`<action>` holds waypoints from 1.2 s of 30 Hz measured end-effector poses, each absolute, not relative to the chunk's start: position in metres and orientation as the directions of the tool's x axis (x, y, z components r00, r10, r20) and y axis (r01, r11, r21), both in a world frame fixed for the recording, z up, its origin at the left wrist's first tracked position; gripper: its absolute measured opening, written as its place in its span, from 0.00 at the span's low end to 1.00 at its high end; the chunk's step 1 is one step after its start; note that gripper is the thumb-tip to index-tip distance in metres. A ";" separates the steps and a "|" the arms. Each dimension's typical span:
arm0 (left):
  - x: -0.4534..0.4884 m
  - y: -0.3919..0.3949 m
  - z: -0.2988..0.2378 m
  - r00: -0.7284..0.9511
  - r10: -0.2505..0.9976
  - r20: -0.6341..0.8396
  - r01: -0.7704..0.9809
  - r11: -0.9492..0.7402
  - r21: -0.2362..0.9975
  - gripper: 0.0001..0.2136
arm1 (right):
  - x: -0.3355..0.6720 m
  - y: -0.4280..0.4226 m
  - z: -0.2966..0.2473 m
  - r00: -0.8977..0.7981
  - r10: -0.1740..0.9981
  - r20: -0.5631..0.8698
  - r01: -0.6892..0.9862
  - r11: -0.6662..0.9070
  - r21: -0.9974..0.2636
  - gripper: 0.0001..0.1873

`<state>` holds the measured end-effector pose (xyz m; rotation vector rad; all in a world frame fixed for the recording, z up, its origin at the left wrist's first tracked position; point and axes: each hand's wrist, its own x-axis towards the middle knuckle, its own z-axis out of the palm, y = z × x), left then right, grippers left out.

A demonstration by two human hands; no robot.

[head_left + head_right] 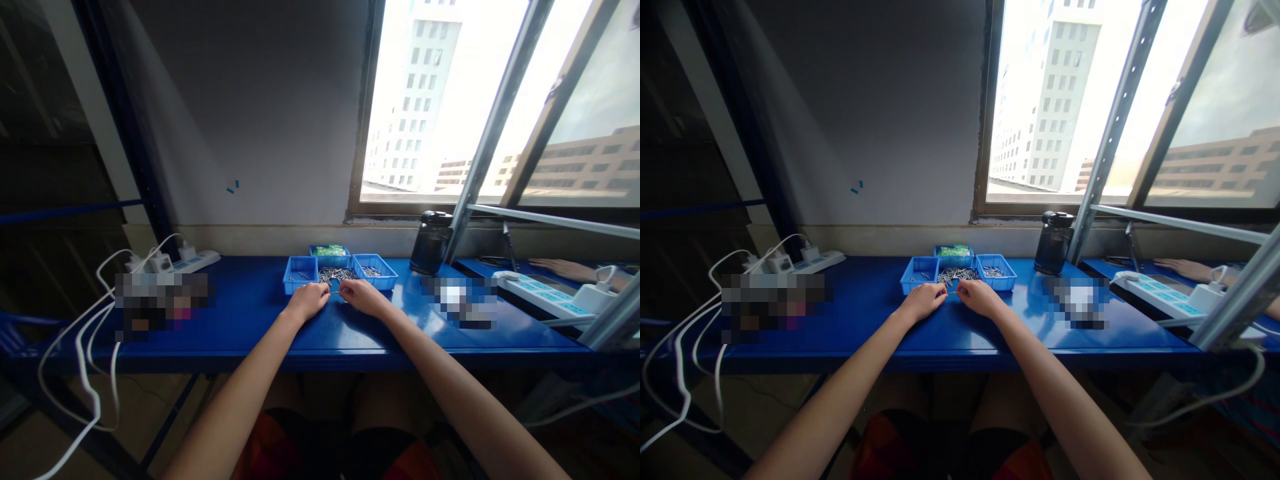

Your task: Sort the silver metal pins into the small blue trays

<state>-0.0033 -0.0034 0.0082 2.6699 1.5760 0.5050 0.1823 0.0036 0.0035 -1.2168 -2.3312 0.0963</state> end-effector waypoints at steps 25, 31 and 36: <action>0.000 -0.011 0.012 0.454 0.836 0.307 0.825 -0.525 0.209 0.14 | 0.183 0.002 0.003 -0.516 0.751 0.412 0.699 0.647 -0.305 0.15; -0.001 -0.006 0.009 0.514 0.756 0.406 0.753 -0.624 0.210 0.13 | 0.182 0.002 0.002 -0.556 0.726 0.405 0.663 0.681 -0.312 0.16; -0.001 -0.008 0.011 0.531 0.742 0.410 0.742 -0.640 0.198 0.11 | 0.181 0.001 0.004 -0.569 0.715 0.406 0.662 0.691 -0.289 0.17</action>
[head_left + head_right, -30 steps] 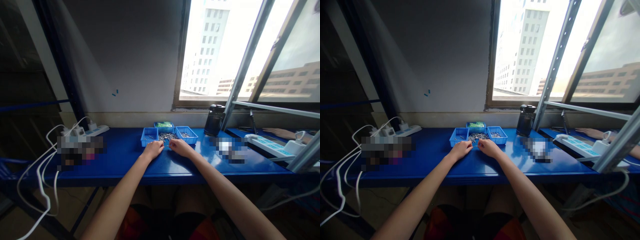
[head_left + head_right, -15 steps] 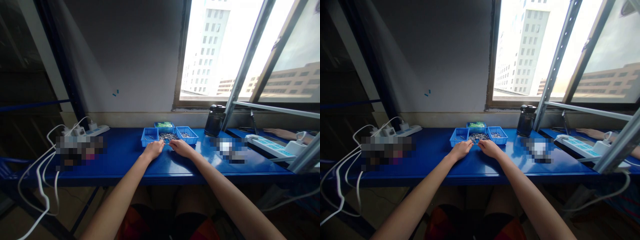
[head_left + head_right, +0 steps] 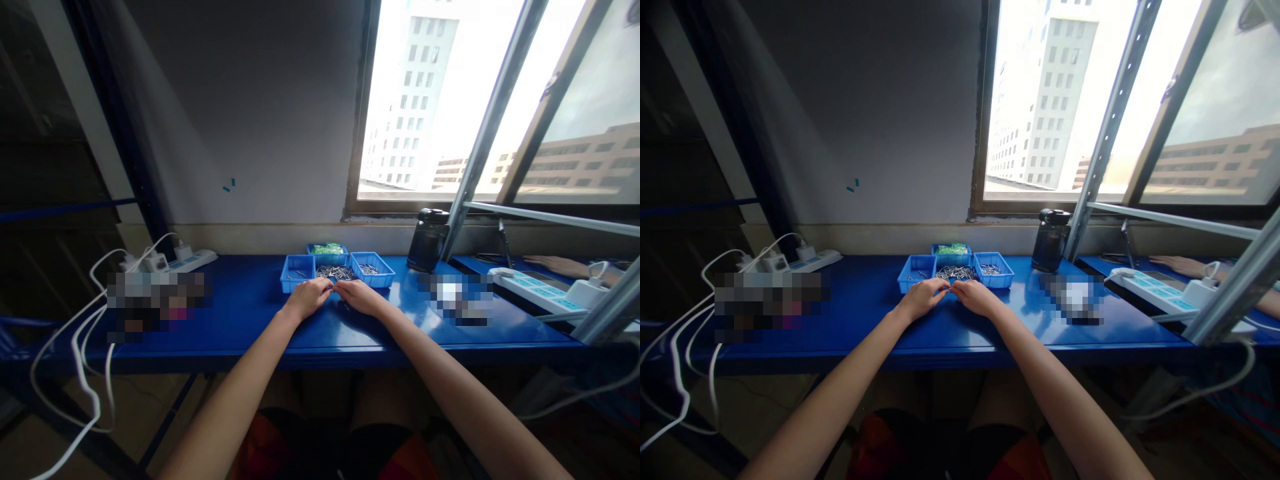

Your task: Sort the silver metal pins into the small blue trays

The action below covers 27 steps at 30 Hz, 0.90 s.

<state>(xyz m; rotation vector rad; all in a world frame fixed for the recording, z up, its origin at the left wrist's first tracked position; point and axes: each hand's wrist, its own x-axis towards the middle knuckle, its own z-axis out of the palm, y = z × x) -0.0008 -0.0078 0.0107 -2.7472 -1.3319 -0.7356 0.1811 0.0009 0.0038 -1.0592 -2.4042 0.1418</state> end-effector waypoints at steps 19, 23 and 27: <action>0.000 -0.011 0.013 0.428 0.843 0.325 0.834 -0.507 0.217 0.11 | 0.180 -0.004 0.006 -0.530 0.754 0.388 0.703 0.647 -0.297 0.12; -0.001 -0.009 0.013 0.449 0.831 0.327 0.826 -0.526 0.204 0.11 | 0.182 0.000 0.004 -0.491 0.769 0.410 0.738 0.617 -0.273 0.13; 0.000 -0.011 0.015 0.449 0.843 0.296 0.830 -0.516 0.212 0.11 | 0.183 0.003 0.002 -0.508 0.763 0.399 0.715 0.632 -0.298 0.13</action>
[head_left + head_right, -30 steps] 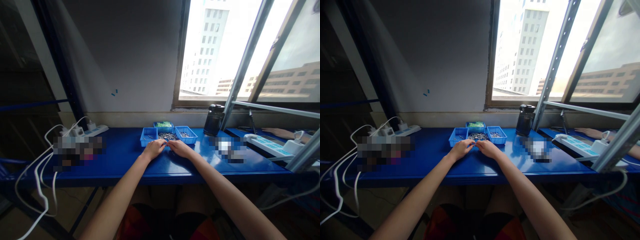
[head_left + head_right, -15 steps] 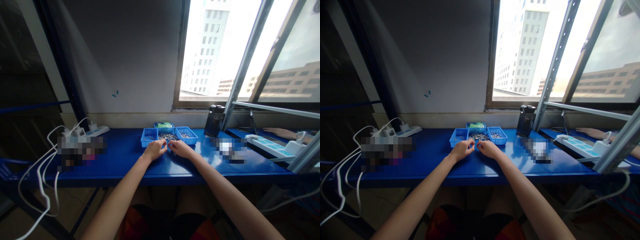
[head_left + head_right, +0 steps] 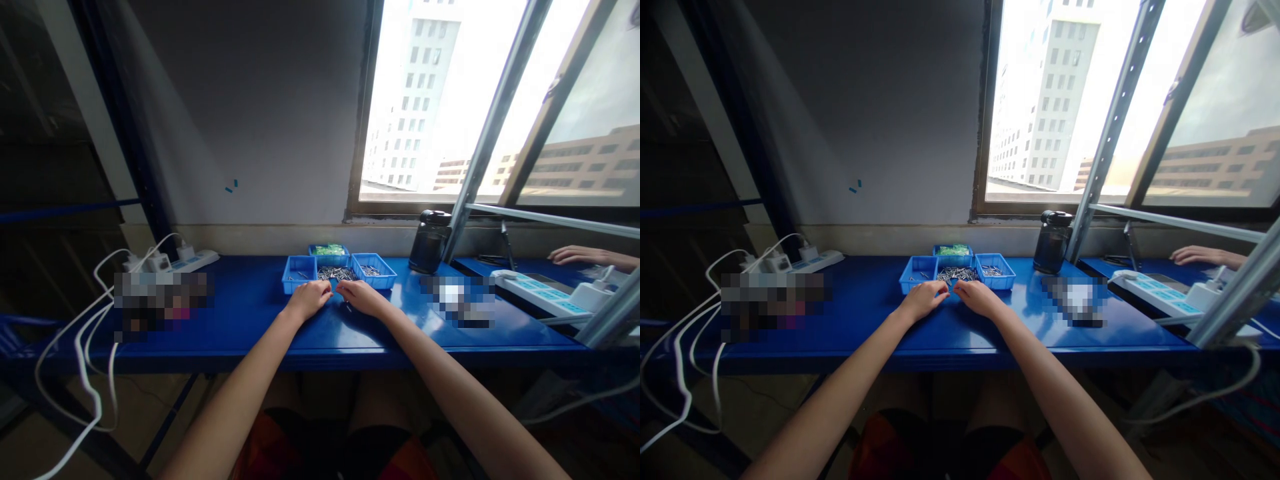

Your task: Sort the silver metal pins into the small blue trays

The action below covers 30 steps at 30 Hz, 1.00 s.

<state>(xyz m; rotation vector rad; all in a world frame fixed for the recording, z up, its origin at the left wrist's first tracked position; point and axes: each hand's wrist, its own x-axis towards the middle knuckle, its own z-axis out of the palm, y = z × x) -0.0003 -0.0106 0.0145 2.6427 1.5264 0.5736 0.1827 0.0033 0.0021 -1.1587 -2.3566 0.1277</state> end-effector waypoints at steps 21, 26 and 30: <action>-0.001 -0.008 0.010 0.415 0.872 0.258 0.872 -0.463 0.160 0.11 | 0.187 0.009 -0.002 -0.517 0.728 0.450 0.702 0.662 -0.263 0.10; 0.000 -0.012 0.012 0.404 0.869 0.285 0.872 -0.460 0.168 0.17 | 0.185 0.010 -0.002 -0.529 0.721 0.447 0.678 0.676 -0.289 0.14; 0.000 -0.013 0.014 0.437 0.840 0.321 0.832 -0.513 0.209 0.15 | 0.185 0.011 -0.002 -0.524 0.714 0.464 0.657 0.686 -0.313 0.14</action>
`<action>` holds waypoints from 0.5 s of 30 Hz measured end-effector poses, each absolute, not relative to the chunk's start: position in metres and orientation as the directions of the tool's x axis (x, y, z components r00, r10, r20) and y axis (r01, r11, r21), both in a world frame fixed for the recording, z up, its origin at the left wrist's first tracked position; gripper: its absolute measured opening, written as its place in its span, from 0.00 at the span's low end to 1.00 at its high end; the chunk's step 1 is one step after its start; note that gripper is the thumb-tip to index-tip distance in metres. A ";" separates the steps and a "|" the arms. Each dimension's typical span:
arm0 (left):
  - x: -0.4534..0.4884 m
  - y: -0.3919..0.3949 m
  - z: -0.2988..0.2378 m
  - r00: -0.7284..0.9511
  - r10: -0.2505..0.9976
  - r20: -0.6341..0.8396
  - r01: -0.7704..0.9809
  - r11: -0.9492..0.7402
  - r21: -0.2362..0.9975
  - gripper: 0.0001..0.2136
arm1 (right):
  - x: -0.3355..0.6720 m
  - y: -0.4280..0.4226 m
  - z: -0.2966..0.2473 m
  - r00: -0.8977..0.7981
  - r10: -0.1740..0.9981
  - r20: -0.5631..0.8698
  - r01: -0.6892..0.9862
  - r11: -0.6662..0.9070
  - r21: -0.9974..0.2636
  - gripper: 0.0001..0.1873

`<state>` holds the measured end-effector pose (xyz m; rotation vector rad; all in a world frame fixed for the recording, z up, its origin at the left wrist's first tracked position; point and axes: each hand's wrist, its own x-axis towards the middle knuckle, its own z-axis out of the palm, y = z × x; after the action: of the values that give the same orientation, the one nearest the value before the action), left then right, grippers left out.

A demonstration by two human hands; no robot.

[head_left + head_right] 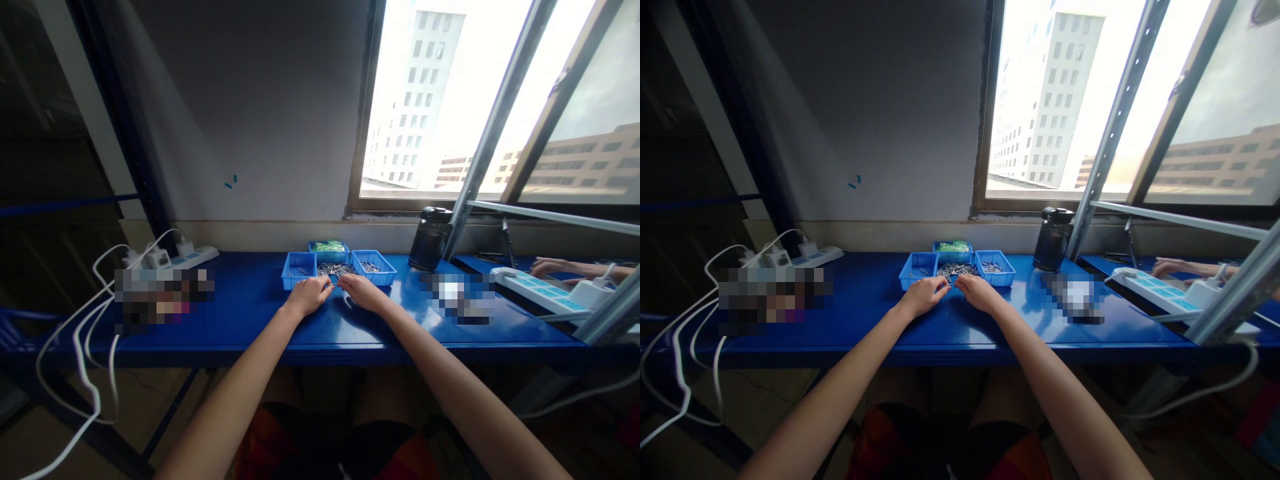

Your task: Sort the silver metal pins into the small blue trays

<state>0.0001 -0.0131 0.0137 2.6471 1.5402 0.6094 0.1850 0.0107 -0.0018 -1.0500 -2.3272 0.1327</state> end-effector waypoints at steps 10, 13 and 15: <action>-0.001 -0.015 0.015 0.508 0.735 0.448 0.739 -0.639 0.211 0.11 | 0.183 0.006 0.000 -0.582 0.681 0.444 0.630 0.723 -0.283 0.14; 0.000 -0.016 0.016 0.530 0.721 0.446 0.729 -0.656 0.195 0.09 | 0.181 0.005 0.000 -0.605 0.669 0.431 0.623 0.735 -0.266 0.14; 0.001 -0.018 0.018 0.529 0.727 0.438 0.734 -0.651 0.195 0.08 | 0.181 0.004 0.000 -0.602 0.675 0.426 0.628 0.730 -0.269 0.12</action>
<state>0.0006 -0.0184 0.0179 2.7579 1.3179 0.7798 0.1807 0.0045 0.0000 -0.9893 -2.4243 0.1237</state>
